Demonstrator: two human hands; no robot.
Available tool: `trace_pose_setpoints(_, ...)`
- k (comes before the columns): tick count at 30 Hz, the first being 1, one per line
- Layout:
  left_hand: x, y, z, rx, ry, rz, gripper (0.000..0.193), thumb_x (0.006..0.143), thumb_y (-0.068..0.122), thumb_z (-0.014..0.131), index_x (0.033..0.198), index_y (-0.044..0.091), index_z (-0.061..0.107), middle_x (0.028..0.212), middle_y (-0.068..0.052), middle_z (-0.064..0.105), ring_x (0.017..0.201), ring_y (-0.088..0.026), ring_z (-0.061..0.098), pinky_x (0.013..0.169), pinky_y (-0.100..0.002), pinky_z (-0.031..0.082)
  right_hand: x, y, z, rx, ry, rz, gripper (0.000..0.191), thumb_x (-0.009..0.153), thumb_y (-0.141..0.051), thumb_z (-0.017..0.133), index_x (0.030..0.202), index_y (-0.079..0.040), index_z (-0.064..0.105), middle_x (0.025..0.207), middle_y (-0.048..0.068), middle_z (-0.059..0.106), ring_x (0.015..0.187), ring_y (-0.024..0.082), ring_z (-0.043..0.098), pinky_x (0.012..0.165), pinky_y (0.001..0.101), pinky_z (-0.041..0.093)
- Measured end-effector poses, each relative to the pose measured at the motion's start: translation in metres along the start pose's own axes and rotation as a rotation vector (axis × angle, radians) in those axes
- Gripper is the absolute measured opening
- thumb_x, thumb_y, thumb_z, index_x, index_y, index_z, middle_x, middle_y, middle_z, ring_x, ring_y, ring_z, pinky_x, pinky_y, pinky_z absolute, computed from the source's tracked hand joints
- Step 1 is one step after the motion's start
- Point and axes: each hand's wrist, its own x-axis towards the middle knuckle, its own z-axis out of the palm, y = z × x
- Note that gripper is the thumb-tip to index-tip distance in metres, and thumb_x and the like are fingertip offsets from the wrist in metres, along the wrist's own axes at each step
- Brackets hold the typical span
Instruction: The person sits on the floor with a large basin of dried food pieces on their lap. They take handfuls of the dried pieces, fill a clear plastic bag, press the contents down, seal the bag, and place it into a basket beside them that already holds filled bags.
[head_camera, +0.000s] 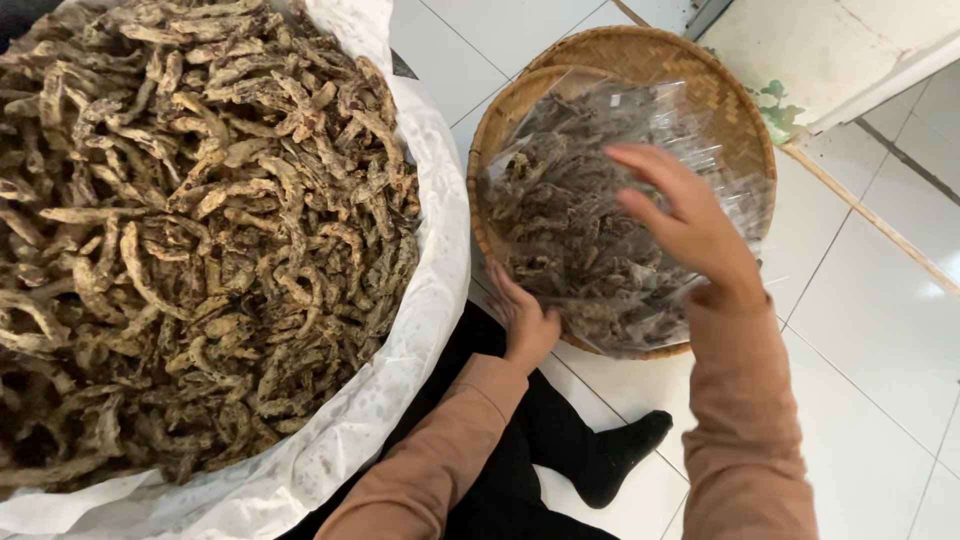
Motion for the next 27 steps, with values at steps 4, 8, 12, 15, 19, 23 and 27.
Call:
trace_pose_setpoints(4,0.029,-0.007,0.000,-0.138,-0.058,0.388,0.092,0.095,-0.001,0.057,0.164,0.002,-0.004,0.173,-0.022,0.005,0.160,-0.040,0.007,0.126,-0.056,0.009,-0.148,-0.019,0.035,0.369,0.774,0.193,0.036,0.114,-0.008,0.049,0.150,-0.003,0.050,0.139,0.007,0.061,0.104,0.011,0.060,0.100,0.0293,0.053)
trace_pose_setpoints(8,0.079,-0.006,-0.001,-0.185,0.090,0.615,0.065,0.101,0.003,0.059,0.159,0.003,0.030,0.151,-0.020,0.050,0.139,-0.038,0.046,0.118,-0.048,0.037,-0.213,-0.009,0.139,0.419,0.757,0.635,0.051,0.094,0.005,0.060,0.144,-0.003,0.051,0.126,0.008,0.064,0.092,0.011,0.061,0.078,0.0244,0.053)
trace_pose_setpoints(12,0.105,0.000,-0.003,-0.054,0.075,0.561,0.032,0.106,0.004,0.057,0.137,0.003,0.049,0.130,-0.022,0.062,0.117,-0.039,0.061,0.095,-0.048,0.052,-0.194,0.012,0.207,0.488,0.703,0.771,0.064,0.090,-0.015,0.072,0.145,-0.004,0.042,0.112,0.004,0.065,0.082,0.012,0.064,0.066,0.0263,0.053)
trace_pose_setpoints(15,0.111,0.016,0.006,0.033,0.246,0.665,0.028,0.104,0.005,0.059,0.130,0.004,0.051,0.124,-0.020,0.065,0.113,-0.040,0.064,0.092,-0.049,0.053,-0.166,0.028,0.211,0.145,0.732,0.900,0.059,0.088,-0.025,0.079,0.136,-0.002,0.054,0.083,0.008,0.070,0.065,0.016,0.062,0.059,0.0311,0.051)
trace_pose_setpoints(19,0.128,0.037,0.015,0.230,0.180,0.477,0.030,0.105,0.014,0.060,0.131,0.003,0.051,0.118,-0.022,0.063,0.106,-0.042,0.062,0.087,-0.053,0.051,-0.134,0.038,0.199,-0.132,0.844,0.919,0.040,0.100,-0.039,0.076,0.106,-0.001,0.069,0.076,0.009,0.069,0.065,0.019,0.064,0.065,0.0337,0.052)
trace_pose_setpoints(23,0.126,0.030,0.012,0.318,0.099,0.427,0.050,0.106,0.025,0.059,0.146,0.001,0.040,0.127,-0.026,0.051,0.112,-0.043,0.054,0.089,-0.052,0.049,-0.113,0.038,0.186,-0.372,0.734,1.093,0.048,0.106,-0.050,0.069,0.089,-0.005,0.070,0.073,0.007,0.067,0.068,0.021,0.063,0.066,0.0361,0.050)
trace_pose_setpoints(27,0.091,-0.006,0.007,-0.080,0.505,0.725,0.068,0.108,0.031,0.061,0.158,0.005,0.023,0.150,-0.025,0.033,0.138,-0.042,0.034,0.117,-0.052,0.031,-0.115,0.027,0.195,-0.210,1.015,0.794,0.033,0.101,-0.035,0.073,0.108,-0.005,0.060,0.074,0.006,0.060,0.065,0.019,0.057,0.062,0.0319,0.047)
